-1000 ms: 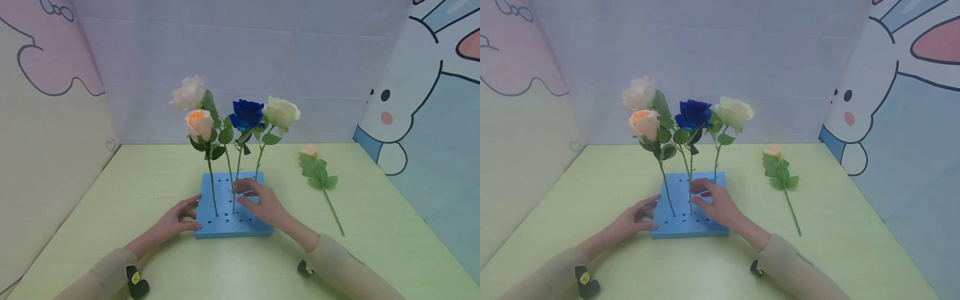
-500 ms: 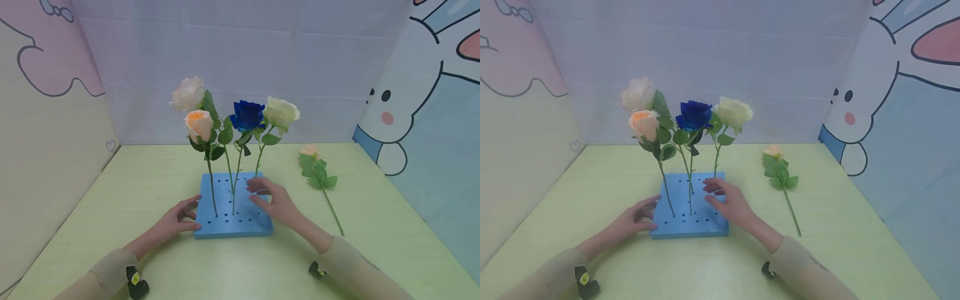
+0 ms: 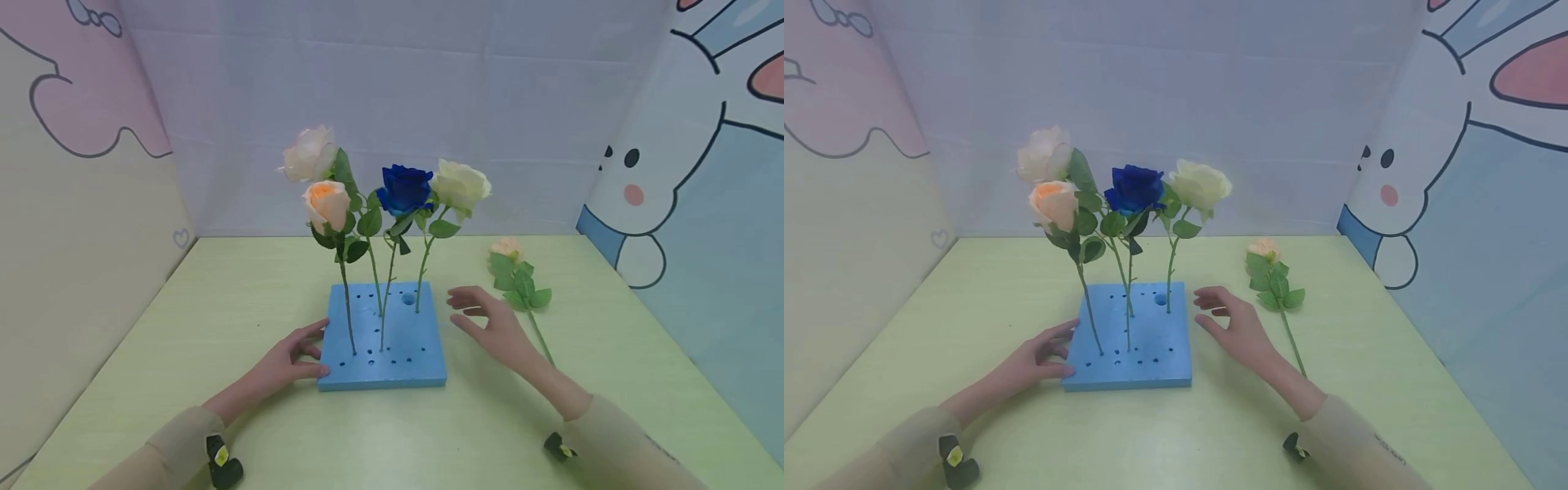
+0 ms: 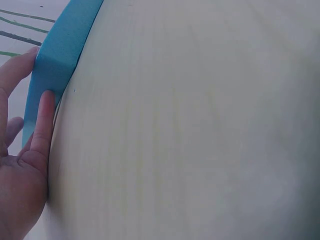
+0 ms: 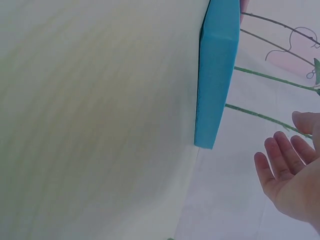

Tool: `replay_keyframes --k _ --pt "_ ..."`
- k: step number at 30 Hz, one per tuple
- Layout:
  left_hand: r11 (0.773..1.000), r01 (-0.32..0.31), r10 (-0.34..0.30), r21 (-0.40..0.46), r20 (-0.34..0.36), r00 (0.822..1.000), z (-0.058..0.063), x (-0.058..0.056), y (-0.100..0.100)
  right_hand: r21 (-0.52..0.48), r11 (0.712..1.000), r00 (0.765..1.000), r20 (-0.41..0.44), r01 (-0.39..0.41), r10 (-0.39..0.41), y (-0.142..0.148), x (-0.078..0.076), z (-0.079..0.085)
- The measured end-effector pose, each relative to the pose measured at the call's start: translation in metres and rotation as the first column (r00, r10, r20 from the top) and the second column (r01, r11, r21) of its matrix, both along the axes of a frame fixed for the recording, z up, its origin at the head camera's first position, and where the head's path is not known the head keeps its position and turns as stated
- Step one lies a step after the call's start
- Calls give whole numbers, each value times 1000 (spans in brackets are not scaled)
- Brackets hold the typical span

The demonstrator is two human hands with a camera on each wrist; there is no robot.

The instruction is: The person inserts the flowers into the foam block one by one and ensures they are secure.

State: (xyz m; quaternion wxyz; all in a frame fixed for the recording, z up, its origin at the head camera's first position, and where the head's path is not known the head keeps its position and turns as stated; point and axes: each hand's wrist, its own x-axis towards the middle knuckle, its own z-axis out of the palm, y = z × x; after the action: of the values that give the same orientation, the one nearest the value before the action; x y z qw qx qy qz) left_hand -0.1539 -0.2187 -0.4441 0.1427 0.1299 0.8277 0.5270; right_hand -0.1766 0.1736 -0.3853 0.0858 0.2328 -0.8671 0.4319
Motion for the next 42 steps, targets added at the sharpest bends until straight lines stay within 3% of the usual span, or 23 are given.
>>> replay_keyframes --k 12,19,34,42 --pt "1000 -14 15 -19 7 1000 -1 0 1 91 985 988 -46 148 -145 55 5 7" --pt "1000 -18 18 -23 18 1000 -4 0 1 180 962 979 -31 206 -203 80 8 1" --pt "1000 -18 18 -8 35 999 -3 -1 3 267 949 970 129 166 -206 113 5 -9" --pt "1000 -27 28 -12 42 999 -1 0 4 334 934 950 234 123 -209 126 -2 -17"
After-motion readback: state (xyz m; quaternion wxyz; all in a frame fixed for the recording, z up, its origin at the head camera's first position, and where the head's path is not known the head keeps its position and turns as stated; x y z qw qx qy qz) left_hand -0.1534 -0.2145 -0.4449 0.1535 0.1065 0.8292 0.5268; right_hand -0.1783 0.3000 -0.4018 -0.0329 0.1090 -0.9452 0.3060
